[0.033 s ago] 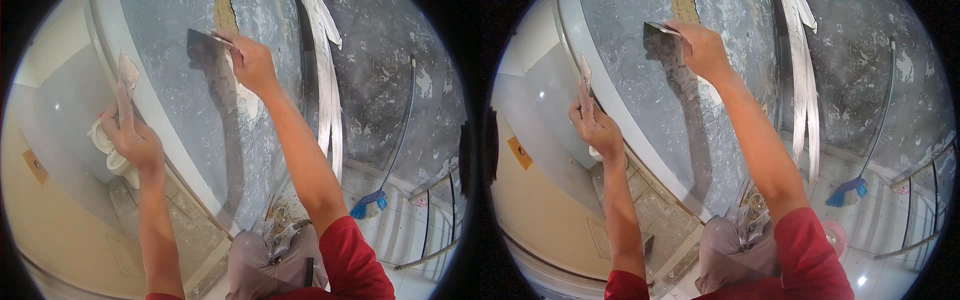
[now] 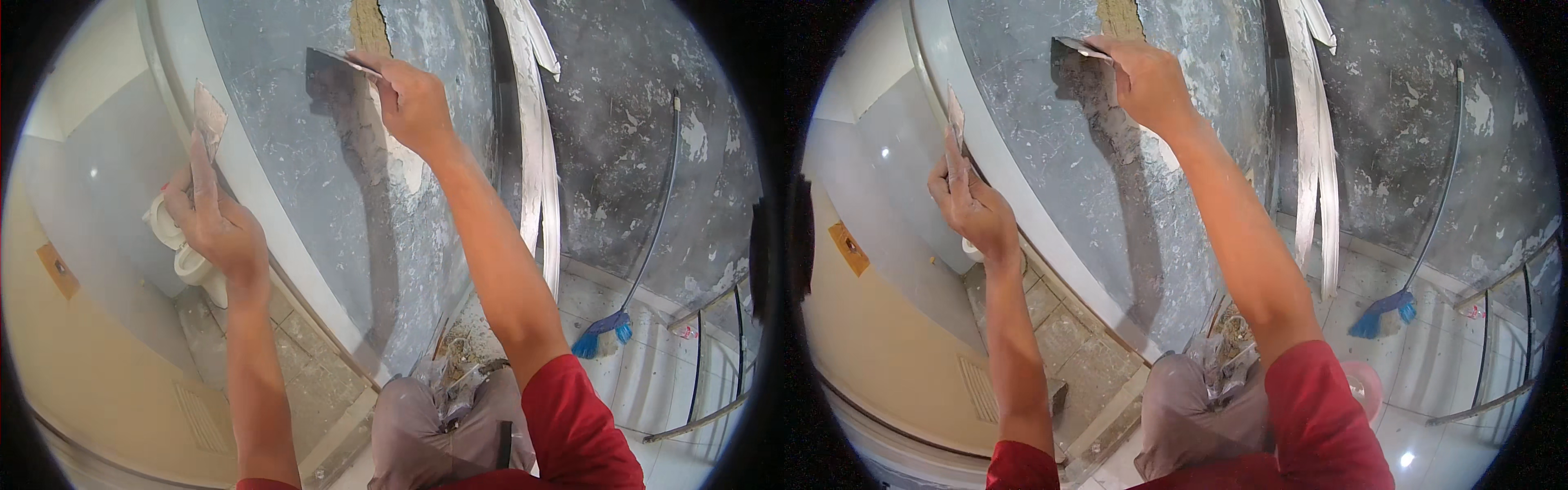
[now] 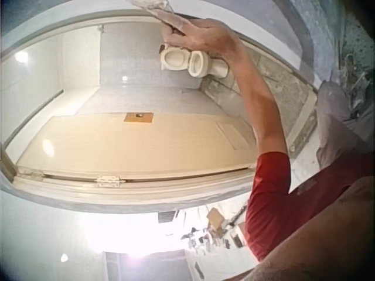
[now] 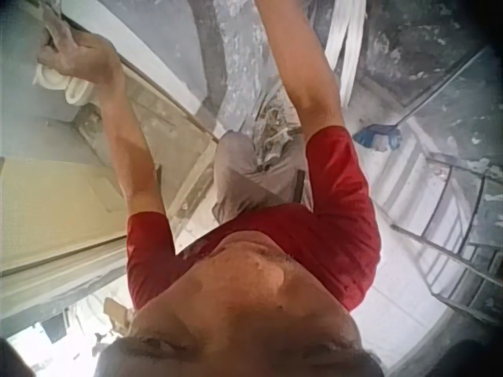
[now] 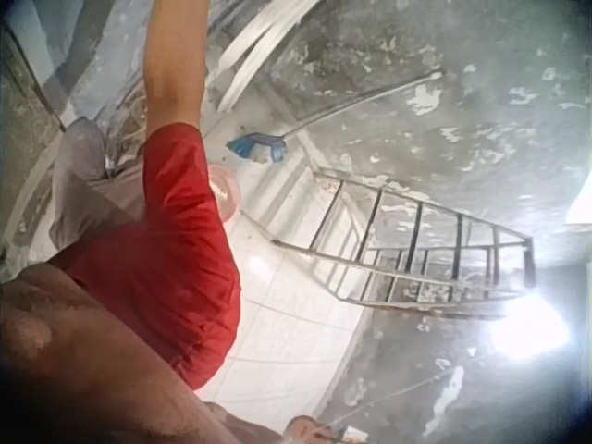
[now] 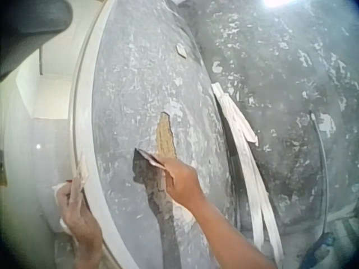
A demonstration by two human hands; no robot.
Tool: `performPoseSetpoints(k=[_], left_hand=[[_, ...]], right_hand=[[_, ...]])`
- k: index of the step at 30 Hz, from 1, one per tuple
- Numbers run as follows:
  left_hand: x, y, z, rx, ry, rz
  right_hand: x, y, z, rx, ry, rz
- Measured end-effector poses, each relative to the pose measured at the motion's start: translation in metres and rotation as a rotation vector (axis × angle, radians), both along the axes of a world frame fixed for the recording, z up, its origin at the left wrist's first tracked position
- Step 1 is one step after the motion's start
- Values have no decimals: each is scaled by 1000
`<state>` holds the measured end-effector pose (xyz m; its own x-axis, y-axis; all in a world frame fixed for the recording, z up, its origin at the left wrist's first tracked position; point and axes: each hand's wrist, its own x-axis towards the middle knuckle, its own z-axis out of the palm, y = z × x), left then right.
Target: The person applies putty to a damaged wall section using a putty knife and a trowel.
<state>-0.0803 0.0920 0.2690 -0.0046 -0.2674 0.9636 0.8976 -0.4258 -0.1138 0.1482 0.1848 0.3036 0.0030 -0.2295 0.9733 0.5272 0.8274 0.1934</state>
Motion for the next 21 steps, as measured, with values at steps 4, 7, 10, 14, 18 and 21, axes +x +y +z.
performPoseSetpoints(k=[4, 7, 10, 14, 18, 21], left_hand=[[1, 0, 1, -27, -23, -29], [2, -3, 2, 0, -1, 0], [1, -5, 1, -44, -24, 35], [5, -1, 0, -39, -5, 31], [0, -2, 0, -13, 1, 96], [-1, 1, 0, -8, 3, 80]], right_hand=[[-7, -14, -25, -89, -80, -41], [-12, -24, -64, -92, -114, 4], [-5, -31, -97, -143, -138, 39], [12, -32, -85, -181, -160, 83], [9, -13, -57, -103, -182, -2], [10, -8, -78, -94, -199, 3]])
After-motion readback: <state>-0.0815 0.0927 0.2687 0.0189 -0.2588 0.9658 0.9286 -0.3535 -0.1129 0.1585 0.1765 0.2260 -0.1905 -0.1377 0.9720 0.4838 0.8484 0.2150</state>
